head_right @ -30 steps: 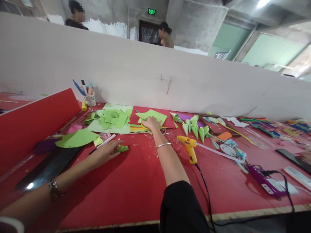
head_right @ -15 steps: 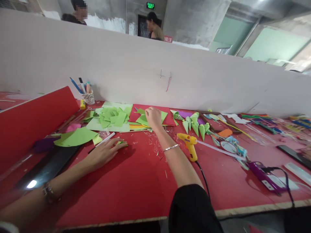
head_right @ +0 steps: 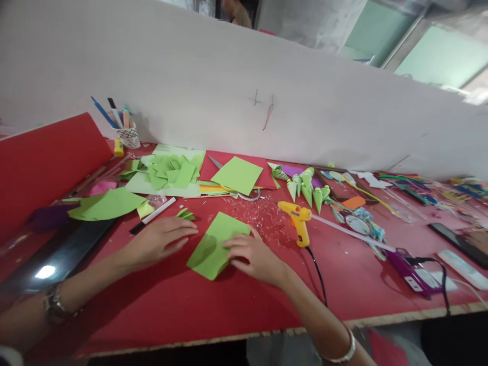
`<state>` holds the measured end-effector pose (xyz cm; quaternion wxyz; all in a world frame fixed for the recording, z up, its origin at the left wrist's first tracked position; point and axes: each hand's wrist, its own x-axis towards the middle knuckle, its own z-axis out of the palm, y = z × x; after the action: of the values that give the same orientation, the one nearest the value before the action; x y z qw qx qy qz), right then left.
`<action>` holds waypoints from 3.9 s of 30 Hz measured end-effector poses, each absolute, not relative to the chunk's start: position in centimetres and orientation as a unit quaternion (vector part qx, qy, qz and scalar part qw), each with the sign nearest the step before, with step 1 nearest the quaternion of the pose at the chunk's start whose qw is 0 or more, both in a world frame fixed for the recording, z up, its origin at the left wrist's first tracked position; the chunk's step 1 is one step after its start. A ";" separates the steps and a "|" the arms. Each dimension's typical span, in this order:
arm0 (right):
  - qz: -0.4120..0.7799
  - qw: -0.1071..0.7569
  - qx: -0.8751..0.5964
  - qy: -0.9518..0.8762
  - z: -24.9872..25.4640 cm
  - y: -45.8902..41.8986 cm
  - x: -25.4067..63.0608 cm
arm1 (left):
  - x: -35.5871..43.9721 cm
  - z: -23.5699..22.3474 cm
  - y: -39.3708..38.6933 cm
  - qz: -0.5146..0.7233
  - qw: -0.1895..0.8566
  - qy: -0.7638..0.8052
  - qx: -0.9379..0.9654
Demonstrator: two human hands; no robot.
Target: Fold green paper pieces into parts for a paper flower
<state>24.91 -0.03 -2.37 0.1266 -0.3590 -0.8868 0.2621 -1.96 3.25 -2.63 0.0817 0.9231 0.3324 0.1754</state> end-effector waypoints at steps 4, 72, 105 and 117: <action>0.351 0.100 -0.332 -0.870 -2.7 -0.6 26.2 | -0.1 -2.9 2.5 0.105 0.144 0.285 0.942; 0.060 0.100 -0.493 -0.862 -5.5 0.8 20.8 | 0.8 -5.5 -1.3 0.078 0.155 0.398 0.901; 0.084 0.114 -0.493 -0.858 -5.8 0.9 20.8 | 1.1 -3.3 -2.3 0.049 0.216 0.377 0.899; 0.057 0.107 -0.265 -0.957 -2.5 -4.0 22.7 | 1.0 -3.5 -2.0 0.057 0.223 0.373 0.899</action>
<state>22.72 -4.00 -2.49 0.1067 -0.2648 -0.9567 0.0569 0.96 -2.04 -3.52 0.2226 0.8990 0.3729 0.0570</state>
